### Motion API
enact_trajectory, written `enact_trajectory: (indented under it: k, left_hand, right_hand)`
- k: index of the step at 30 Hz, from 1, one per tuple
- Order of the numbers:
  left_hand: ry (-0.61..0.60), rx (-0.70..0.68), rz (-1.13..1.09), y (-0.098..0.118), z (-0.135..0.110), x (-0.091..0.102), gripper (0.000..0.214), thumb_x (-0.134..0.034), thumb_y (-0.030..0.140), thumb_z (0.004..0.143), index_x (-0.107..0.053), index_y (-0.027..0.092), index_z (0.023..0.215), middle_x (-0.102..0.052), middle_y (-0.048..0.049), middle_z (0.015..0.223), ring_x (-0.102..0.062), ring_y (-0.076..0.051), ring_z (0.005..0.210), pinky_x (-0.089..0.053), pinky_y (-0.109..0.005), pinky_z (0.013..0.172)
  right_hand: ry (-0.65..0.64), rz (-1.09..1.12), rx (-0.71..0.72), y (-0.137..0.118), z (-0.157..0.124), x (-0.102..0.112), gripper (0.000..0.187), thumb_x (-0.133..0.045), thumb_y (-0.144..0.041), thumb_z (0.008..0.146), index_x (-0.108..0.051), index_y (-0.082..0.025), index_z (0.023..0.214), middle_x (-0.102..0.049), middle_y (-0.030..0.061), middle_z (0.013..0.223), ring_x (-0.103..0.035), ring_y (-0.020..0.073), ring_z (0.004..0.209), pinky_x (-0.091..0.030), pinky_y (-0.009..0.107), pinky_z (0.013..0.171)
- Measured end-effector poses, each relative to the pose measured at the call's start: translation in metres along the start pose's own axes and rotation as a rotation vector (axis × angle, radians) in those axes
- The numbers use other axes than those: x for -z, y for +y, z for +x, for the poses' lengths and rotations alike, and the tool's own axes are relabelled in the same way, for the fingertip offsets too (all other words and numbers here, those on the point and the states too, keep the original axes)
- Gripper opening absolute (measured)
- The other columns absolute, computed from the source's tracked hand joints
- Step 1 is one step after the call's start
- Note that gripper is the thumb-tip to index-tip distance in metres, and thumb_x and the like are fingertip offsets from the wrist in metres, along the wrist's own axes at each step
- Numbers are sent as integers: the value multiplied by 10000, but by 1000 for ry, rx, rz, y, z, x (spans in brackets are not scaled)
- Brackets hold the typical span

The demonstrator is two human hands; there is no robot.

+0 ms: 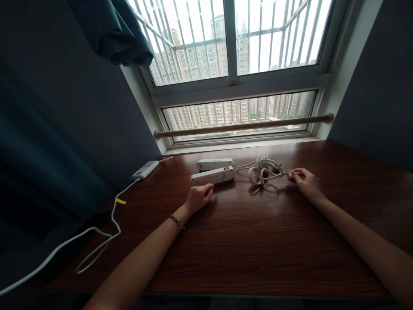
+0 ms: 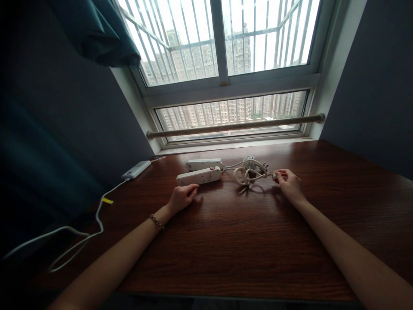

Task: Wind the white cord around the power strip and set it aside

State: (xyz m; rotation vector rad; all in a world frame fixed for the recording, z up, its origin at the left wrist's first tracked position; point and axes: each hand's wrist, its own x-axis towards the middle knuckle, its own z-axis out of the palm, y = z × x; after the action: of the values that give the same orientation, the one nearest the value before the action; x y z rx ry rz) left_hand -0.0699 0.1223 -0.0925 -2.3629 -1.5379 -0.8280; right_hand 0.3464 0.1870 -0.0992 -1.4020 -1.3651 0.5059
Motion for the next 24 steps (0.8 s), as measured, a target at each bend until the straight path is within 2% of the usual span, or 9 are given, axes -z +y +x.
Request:
enact_trajectory:
  k: [3,8,15,21,24]
  left_hand:
    - [2,-1,0,0,0,0,228,-450,286,841,-633,204,948,-690,-24,807,-638,-148,671,-448,-229,616]
    - [7,-13,6,1,1,1,226,-447,283,843,-632,203,947,-691,-18,806,-639,-145,672,-451,-226,623]
    - [37,-63,41,0,0,-1,212,-452,272,848,-627,203,944,-688,-3,788,-632,-127,638,-453,-214,595]
    - [67,-239,105,6,5,3,229,-456,226,852,-614,166,1007,-668,-36,757,-606,-128,647,-461,-234,623]
    - [67,-412,182,18,16,6,333,-486,182,836,-538,201,1165,-652,-47,883,-591,-156,814,-456,-289,768]
  right_hand:
    - [-24,167,-43,4,2,-2,370,-609,-456,701,-583,-146,901,-654,113,854,-647,213,682,-550,357,657]
    - [-37,409,-119,4,3,-4,397,-689,-452,622,-566,-147,844,-646,91,787,-645,214,687,-551,395,722]
    - [-50,583,-178,-5,1,-6,372,-731,-403,597,-562,-147,810,-642,54,739,-633,173,681,-538,385,782]
    - [-89,644,-197,-23,-1,-4,367,-742,-383,604,-562,-145,817,-652,51,762,-632,159,695,-549,351,761]
    - [-124,646,-225,-36,3,-3,321,-734,-328,639,-558,-138,829,-652,43,756,-632,138,684,-555,300,737]
